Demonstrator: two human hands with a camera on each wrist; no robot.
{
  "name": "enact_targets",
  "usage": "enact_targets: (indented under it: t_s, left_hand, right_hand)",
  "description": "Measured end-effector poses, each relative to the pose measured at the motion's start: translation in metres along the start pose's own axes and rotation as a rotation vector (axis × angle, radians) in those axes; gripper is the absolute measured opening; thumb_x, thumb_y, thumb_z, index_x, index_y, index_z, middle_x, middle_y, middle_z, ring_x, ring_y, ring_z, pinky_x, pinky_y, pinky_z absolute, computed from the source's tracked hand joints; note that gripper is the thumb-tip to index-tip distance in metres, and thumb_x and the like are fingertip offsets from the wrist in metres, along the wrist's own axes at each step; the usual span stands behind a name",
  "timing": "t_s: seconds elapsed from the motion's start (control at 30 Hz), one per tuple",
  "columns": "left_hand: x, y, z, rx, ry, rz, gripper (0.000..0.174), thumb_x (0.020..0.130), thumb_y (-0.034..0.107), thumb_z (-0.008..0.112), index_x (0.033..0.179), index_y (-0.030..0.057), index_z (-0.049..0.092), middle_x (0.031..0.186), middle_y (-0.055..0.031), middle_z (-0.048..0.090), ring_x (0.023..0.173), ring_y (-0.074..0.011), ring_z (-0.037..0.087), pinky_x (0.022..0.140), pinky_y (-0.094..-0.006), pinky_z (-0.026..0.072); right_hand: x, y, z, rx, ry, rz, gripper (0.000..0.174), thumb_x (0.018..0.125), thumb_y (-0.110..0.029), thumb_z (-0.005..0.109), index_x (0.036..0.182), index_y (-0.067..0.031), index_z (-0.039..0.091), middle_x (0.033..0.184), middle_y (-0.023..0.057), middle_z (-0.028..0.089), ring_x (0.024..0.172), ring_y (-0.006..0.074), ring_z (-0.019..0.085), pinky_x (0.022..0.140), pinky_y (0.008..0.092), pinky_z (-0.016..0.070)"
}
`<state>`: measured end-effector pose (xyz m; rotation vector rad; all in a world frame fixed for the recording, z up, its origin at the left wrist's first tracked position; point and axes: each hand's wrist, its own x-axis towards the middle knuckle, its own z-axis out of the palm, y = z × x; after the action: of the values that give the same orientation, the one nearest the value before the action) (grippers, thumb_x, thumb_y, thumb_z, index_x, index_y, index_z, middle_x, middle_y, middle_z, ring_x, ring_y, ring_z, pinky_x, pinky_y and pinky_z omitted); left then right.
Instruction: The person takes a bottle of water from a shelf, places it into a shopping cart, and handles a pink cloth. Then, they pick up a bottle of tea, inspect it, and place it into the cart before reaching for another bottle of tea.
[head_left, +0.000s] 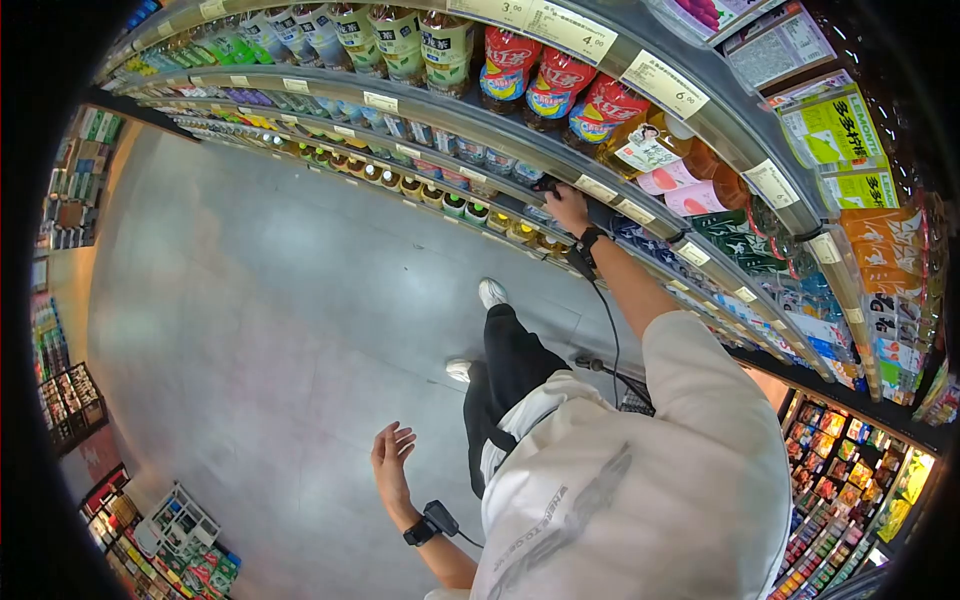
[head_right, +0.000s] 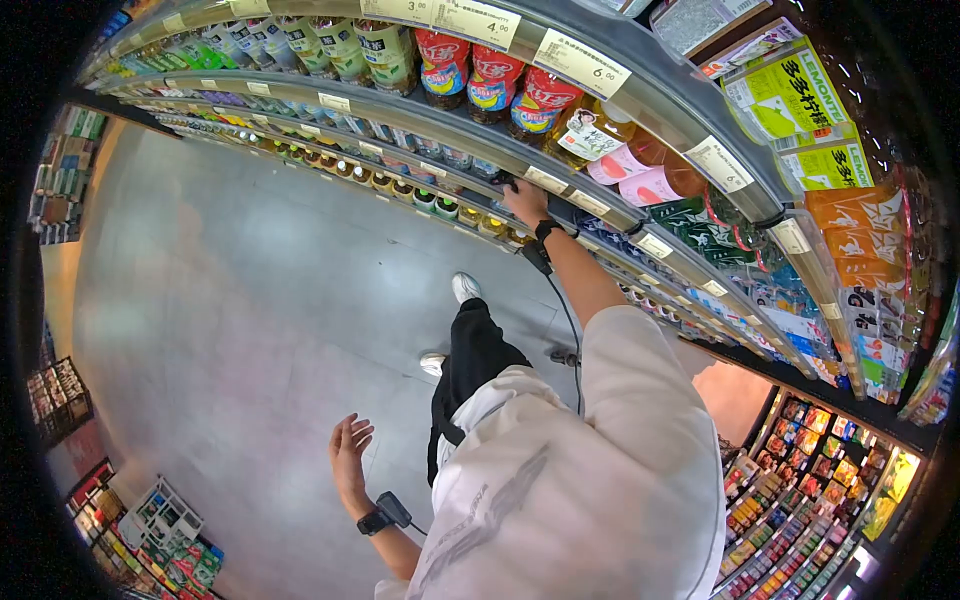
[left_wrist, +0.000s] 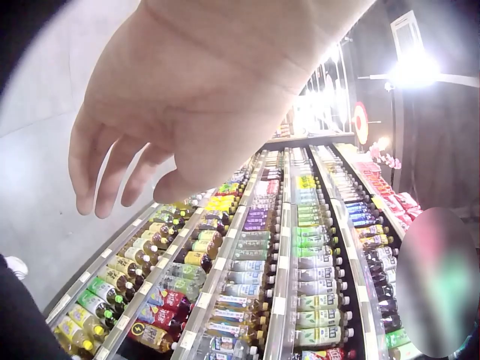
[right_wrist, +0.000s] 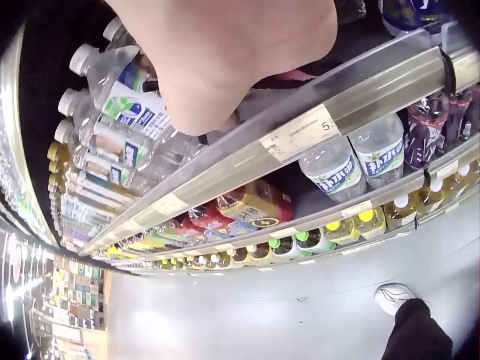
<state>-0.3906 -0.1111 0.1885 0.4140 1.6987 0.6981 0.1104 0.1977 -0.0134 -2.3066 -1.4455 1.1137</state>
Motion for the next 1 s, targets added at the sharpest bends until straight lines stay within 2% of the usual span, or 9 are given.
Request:
enact_targets:
  t_s: [0.1, 0.2, 0.27, 0.3, 0.4, 0.47, 0.67, 0.9, 1.0]
  left_hand:
    - [-0.001, 0.005, 0.004, 0.006, -0.006, 0.005, 0.041, 0.105, 0.034, 0.052, 0.125, -0.0005, 0.061, 0.106, -0.0110, 0.069, 0.098, -0.0196, 0.068, 0.088, -0.0323, 0.0529]
    - [-0.002, 0.008, 0.006, 0.005, -0.006, 0.015, 0.041, 0.105, 0.034, 0.052, 0.125, -0.0005, 0.061, 0.106, -0.0111, 0.069, 0.098, -0.0196, 0.068, 0.088, -0.0324, 0.0531]
    - [0.000, 0.009, 0.008, 0.005, 0.010, 0.021, 0.040, 0.105, 0.034, 0.052, 0.125, -0.0006, 0.061, 0.106, -0.0112, 0.069, 0.098, -0.0196, 0.068, 0.088, -0.0322, 0.0531]
    - [0.000, 0.008, 0.009, 0.007, 0.019, 0.021, 0.040, 0.105, 0.034, 0.052, 0.125, -0.0007, 0.061, 0.106, -0.0112, 0.069, 0.098, -0.0196, 0.068, 0.087, -0.0321, 0.0531]
    - [0.001, 0.011, 0.010, -0.013, -0.007, 0.021, 0.042, 0.104, 0.034, 0.053, 0.127, -0.0010, 0.060, 0.108, -0.0106, 0.070, 0.099, -0.0199, 0.068, 0.088, -0.0315, 0.0525]
    - [0.002, 0.011, 0.010, -0.011, -0.013, 0.023, 0.042, 0.104, 0.034, 0.053, 0.127, -0.0003, 0.060, 0.108, -0.0103, 0.070, 0.099, -0.0198, 0.068, 0.087, -0.0311, 0.0525]
    - [0.002, 0.010, 0.007, 0.002, -0.006, 0.031, 0.040, 0.104, 0.033, 0.053, 0.127, 0.0012, 0.061, 0.108, -0.0102, 0.070, 0.099, -0.0196, 0.068, 0.087, -0.0306, 0.0525]
    - [-0.002, 0.010, 0.009, 0.018, -0.008, 0.015, 0.040, 0.104, 0.034, 0.054, 0.126, 0.0011, 0.061, 0.107, -0.0100, 0.070, 0.099, -0.0197, 0.068, 0.087, -0.0307, 0.0525]
    - [-0.002, 0.007, 0.006, 0.023, 0.005, 0.005, 0.041, 0.104, 0.034, 0.054, 0.127, 0.0011, 0.060, 0.108, -0.0101, 0.070, 0.100, -0.0199, 0.068, 0.087, -0.0310, 0.0524]
  right_hand:
    - [0.053, 0.048, 0.031, 0.141, 0.333, -0.165, 0.041, 0.089, -0.042, 0.055, 0.096, -0.0039, 0.070, 0.086, 0.0144, 0.070, 0.088, 0.0322, 0.066, 0.085, 0.0405, 0.0502]
    - [-0.004, -0.003, -0.027, 0.465, -0.171, 0.126, 0.041, 0.084, -0.043, 0.058, 0.081, -0.0024, 0.064, 0.075, 0.0075, 0.064, 0.076, 0.0261, 0.062, 0.073, 0.0381, 0.0494]
    - [-0.030, -0.001, -0.002, 0.331, -0.193, -0.030, 0.040, 0.081, -0.042, 0.061, 0.087, -0.0021, 0.063, 0.080, 0.0077, 0.062, 0.074, 0.0176, 0.056, 0.067, 0.0342, 0.0456]
    - [-0.096, -0.061, -0.037, 0.178, -0.313, -0.011, 0.043, 0.082, -0.042, 0.060, 0.094, -0.0004, 0.065, 0.086, 0.0091, 0.065, 0.080, 0.0179, 0.057, 0.070, 0.0346, 0.0458]
    - [-0.101, -0.018, 0.008, -0.022, -0.528, -0.084, 0.047, 0.087, -0.042, 0.059, 0.107, -0.0003, 0.066, 0.089, 0.0106, 0.067, 0.084, 0.0254, 0.062, 0.076, 0.0384, 0.0491]
    - [-0.082, 0.015, 0.038, 0.112, -0.421, -0.131, 0.042, 0.089, -0.039, 0.060, 0.105, -0.0008, 0.065, 0.089, 0.0173, 0.067, 0.084, 0.0318, 0.064, 0.077, 0.0429, 0.0494]
    - [-0.038, 0.021, 0.003, -0.010, 0.878, -0.373, 0.035, 0.092, -0.031, 0.058, 0.095, 0.0036, 0.065, 0.091, 0.0294, 0.065, 0.087, 0.0450, 0.064, 0.078, 0.0522, 0.0489]
    - [0.001, 0.034, 0.006, -0.102, 0.205, 0.011, 0.041, 0.092, -0.037, 0.055, 0.103, 0.0008, 0.066, 0.096, 0.0270, 0.068, 0.093, 0.0457, 0.064, 0.086, 0.0511, 0.0498]
    - [0.017, 0.027, 0.009, -0.109, 0.147, 0.049, 0.050, 0.092, -0.046, 0.053, 0.113, -0.0021, 0.066, 0.111, 0.0230, 0.069, 0.104, 0.0417, 0.064, 0.094, 0.0486, 0.0485]
